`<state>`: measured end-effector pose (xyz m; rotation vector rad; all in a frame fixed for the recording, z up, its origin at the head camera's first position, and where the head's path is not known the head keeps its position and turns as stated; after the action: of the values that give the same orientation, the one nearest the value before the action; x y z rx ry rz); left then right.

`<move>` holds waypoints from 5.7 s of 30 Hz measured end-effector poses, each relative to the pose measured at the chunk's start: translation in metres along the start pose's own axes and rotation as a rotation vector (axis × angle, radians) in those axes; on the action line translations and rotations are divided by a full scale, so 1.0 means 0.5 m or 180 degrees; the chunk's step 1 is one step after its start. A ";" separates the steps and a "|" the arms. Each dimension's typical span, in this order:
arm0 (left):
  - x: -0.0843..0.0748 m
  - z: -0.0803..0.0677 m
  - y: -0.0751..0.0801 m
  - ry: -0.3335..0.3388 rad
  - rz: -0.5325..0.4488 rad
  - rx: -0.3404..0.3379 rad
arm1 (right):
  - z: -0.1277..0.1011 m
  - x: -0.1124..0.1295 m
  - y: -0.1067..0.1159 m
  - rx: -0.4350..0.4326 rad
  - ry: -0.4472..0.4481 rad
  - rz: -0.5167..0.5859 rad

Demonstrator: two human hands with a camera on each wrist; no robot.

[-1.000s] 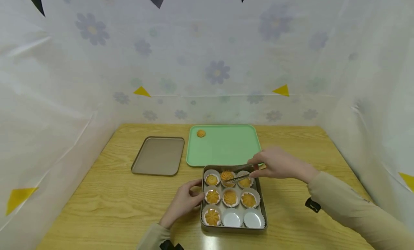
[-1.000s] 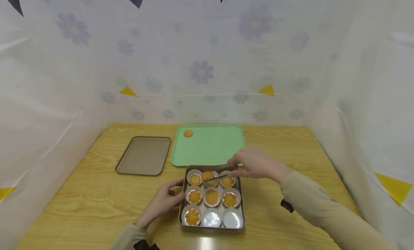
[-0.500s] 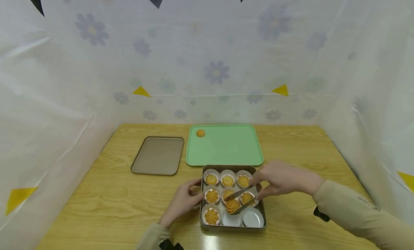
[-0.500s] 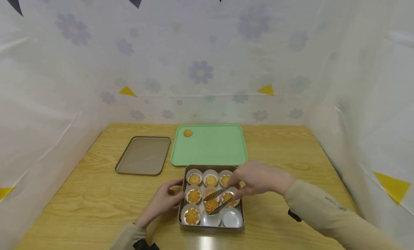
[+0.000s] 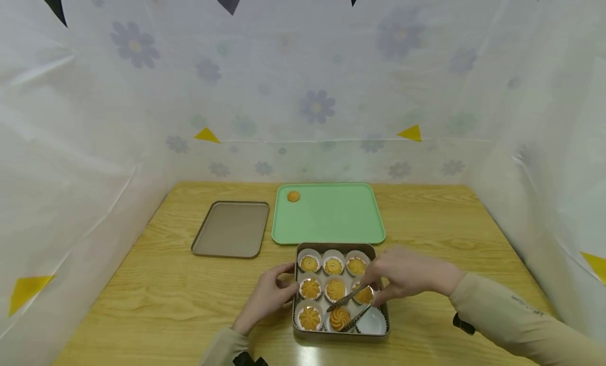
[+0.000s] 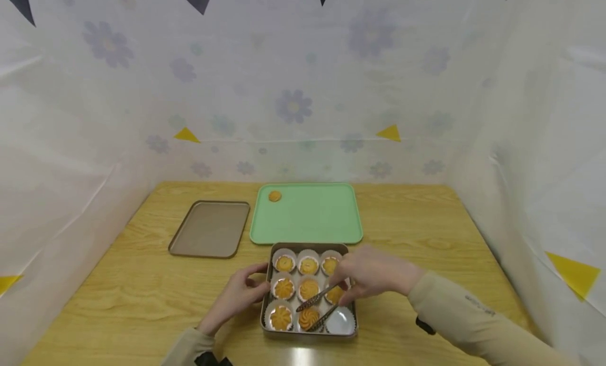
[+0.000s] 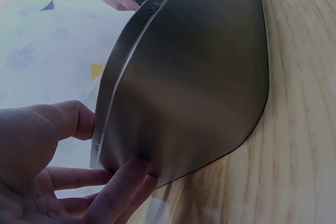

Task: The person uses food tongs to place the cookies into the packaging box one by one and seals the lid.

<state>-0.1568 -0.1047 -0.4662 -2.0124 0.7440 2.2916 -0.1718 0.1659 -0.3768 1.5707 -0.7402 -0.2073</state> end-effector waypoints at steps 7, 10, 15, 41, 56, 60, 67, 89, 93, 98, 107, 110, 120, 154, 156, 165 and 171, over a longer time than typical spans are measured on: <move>0.005 -0.001 -0.002 0.0001 -0.0012 -0.0012 | 0.002 0.001 -0.009 -0.0025 -0.0020 0.0012; 0.004 -0.001 -0.001 -0.0011 -0.0041 -0.0012 | 0.001 0.002 -0.008 -0.0045 -0.0001 0.0010; 0.003 0.000 0.001 -0.0060 -0.0035 -0.0009 | 0.001 0.002 -0.007 -0.0034 -0.0010 0.0020; 0.001 -0.004 0.001 -0.0062 -0.0048 0.0024 | 0.001 -0.063 -0.007 -0.0163 -0.0522 0.1113; 0.007 -0.005 0.005 -0.0088 -0.0003 0.0009 | 0.224 -0.186 0.067 -0.0613 -0.2283 0.1580; 0.008 -0.004 0.005 -0.0069 -0.0023 0.0046 | 0.294 -0.208 0.064 -0.0641 -0.2697 0.1414; 0.006 -0.004 0.000 -0.0087 -0.0019 0.0053 | 0.375 -0.221 0.044 -0.0650 -0.3153 0.1003; 0.008 -0.002 -0.002 -0.0087 -0.0055 0.0015 | 0.432 -0.196 0.032 -0.0809 -0.3180 0.0893; 0.008 -0.003 -0.001 -0.0095 -0.0039 0.0018 | 0.438 -0.192 0.034 -0.0770 -0.3156 0.0826; 0.007 -0.003 0.000 -0.0100 -0.0015 0.0022 | 0.440 -0.189 0.035 -0.0753 -0.3151 0.0792; 0.006 -0.004 -0.002 -0.0072 -0.0029 0.0022 | 0.437 -0.192 0.035 -0.0765 -0.3190 0.0705; 0.005 -0.003 -0.003 -0.0074 -0.0031 0.0022 | 0.435 -0.194 0.037 -0.0777 -0.3205 0.0694; 0.003 -0.006 -0.001 -0.0090 -0.0047 0.0020 | 0.423 -0.194 0.042 -0.0677 -0.3134 0.0605; 0.002 -0.006 0.010 -0.0052 -0.0122 -0.0048 | 0.366 -0.206 0.050 -0.0380 -0.2569 0.0664; 0.002 -0.006 0.010 -0.0040 -0.0128 -0.0049 | 0.364 -0.207 0.049 -0.0350 -0.2544 0.0711; 0.002 -0.007 0.009 -0.0018 -0.0043 -0.0052 | 0.345 -0.216 0.042 -0.0218 -0.2524 0.0759; 0.000 -0.007 0.010 -0.0025 0.0012 -0.0053 | 0.338 -0.218 0.040 -0.0191 -0.2529 0.0662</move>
<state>-0.1552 -0.1103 -0.4648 -2.0094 0.7312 2.3141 -0.3542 0.0888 -0.4167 1.3225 -1.4859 -0.7137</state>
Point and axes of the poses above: each hand's wrist, its own z-axis towards the middle knuckle, its own y-axis out of the back of the hand, x = y × z, the point moved 4 cm from there along z, towards the middle knuckle, and after that the axes turned 9 degrees about -y, right-handed, at the moved point
